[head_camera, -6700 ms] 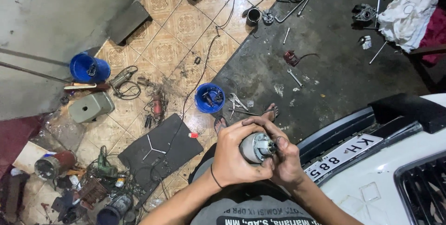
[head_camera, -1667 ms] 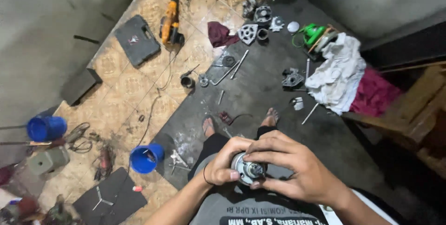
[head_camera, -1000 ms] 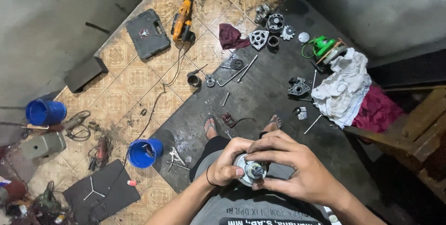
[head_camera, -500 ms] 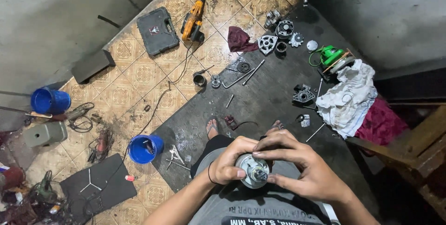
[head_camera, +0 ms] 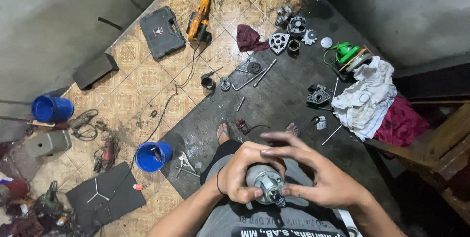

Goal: The person assembles a starter motor by hand in a workshop. They insert a cylindrical component into a larger metal housing, align the parts, and press them together to fit.

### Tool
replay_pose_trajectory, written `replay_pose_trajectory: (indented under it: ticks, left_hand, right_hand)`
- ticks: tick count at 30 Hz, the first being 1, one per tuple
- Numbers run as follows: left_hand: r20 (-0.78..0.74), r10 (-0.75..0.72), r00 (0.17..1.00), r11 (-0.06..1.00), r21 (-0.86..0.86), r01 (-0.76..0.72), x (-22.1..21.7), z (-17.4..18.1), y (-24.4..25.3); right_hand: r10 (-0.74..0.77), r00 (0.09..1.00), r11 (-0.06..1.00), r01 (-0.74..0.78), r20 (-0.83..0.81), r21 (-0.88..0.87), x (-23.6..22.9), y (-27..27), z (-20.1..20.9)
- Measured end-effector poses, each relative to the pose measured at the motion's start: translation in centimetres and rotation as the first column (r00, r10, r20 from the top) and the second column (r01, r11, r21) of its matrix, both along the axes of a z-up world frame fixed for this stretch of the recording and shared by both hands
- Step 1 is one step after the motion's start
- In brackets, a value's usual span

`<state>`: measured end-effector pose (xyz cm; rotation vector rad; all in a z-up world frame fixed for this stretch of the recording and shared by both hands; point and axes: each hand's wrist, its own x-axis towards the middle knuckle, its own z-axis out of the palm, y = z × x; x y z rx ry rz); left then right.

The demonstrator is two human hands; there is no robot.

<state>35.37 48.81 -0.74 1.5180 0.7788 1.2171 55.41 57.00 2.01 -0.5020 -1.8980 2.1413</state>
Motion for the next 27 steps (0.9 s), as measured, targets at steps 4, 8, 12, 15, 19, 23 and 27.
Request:
replay_pose_trajectory:
  ticks: [4, 8, 12, 15, 19, 23, 27]
  left_hand:
    - [0.032, 0.018, 0.999, 1.0, 0.019, -0.019, 0.8, 0.3, 0.8]
    - [0.081, 0.03, 0.996, 0.999, -0.037, -0.027, 2.4, -0.7, 1.7]
    - [0.107, 0.056, 0.993, 0.997, -0.066, -0.049, 4.5, -1.7, 2.8]
    - [0.115, 0.134, 0.984, 0.986, -0.117, -0.12, 6.2, -2.4, 3.0]
    - [0.179, 0.205, 0.962, 0.963, -0.211, -0.166, 9.5, -2.7, 3.6]
    - [0.187, 0.339, 0.922, 0.904, -0.336, -0.265, 12.5, -3.8, 3.8]
    - [0.187, 0.36, 0.914, 0.887, -0.373, -0.273, 14.2, -4.4, 4.4]
  right_hand:
    - [0.027, 1.0, 0.999, -0.027, 0.008, 0.027, 0.5, -0.1, -0.6]
    - [-0.053, 0.998, 0.994, 0.056, 0.03, -0.09, 1.9, 0.3, -1.2]
    - [-0.083, 0.996, 0.995, 0.085, 0.042, -0.049, 3.9, 1.5, -1.7]
    - [-0.075, 0.996, 0.997, 0.073, 0.043, 0.033, 5.4, 2.4, -3.1]
    - [-0.037, 0.999, 0.994, 0.038, 0.01, -0.1, 6.9, 4.0, -2.9]
    - [-0.047, 0.999, 0.963, 0.044, -0.005, -0.268, 8.6, 4.8, -3.8]
    - [-0.065, 0.997, 0.938, 0.05, -0.032, -0.343, 9.9, 5.3, -4.1]
